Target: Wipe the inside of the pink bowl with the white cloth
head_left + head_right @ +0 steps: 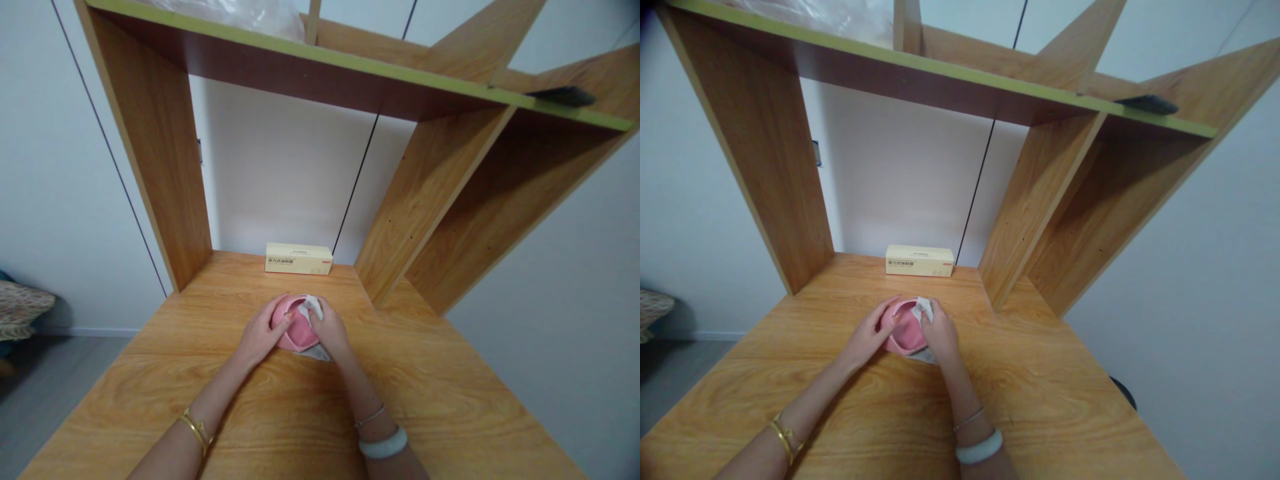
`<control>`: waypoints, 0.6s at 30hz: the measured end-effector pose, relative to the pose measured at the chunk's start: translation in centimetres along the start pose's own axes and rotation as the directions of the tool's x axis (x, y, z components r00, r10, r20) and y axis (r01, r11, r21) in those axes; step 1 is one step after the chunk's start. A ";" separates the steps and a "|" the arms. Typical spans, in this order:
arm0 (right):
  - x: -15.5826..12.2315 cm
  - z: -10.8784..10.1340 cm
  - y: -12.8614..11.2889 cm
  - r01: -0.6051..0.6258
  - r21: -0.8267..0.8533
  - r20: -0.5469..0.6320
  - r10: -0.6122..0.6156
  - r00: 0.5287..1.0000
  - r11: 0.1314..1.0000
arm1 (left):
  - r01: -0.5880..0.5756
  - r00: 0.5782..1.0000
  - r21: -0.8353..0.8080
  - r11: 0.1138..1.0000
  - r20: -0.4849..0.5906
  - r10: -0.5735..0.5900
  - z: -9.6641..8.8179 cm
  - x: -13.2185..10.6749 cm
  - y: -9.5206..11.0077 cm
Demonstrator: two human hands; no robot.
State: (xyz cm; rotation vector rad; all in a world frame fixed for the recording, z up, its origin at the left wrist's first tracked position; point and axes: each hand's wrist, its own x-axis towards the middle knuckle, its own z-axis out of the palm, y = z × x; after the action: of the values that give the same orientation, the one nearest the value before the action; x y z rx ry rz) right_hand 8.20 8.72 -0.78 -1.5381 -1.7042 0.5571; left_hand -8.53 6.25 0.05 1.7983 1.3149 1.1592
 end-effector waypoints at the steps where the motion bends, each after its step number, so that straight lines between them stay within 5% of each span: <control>1: 0.0 0.0 0.1 -0.013 -0.011 -0.014 0.013 1.000 1.000 | 0.016 1.000 -0.016 1.000 -0.002 -0.016 0.2 -0.1 0.0; 9: -0.5 1.4 0.1 -0.060 -0.023 -0.147 0.056 0.988 0.998 | 0.097 0.995 -0.138 0.986 -0.020 -0.101 1.7 -0.5 0.2; 18: -0.9 0.3 -1.4 -0.090 -0.336 -0.163 0.036 0.986 0.937 | 0.162 0.986 0.395 0.904 -0.033 -0.162 -0.8 -0.1 1.5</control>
State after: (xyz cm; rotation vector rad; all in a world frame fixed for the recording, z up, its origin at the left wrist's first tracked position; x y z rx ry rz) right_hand 7.09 7.69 -0.13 -1.8341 -1.6992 0.1678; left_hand -8.64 5.66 1.59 1.9162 1.7628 0.8419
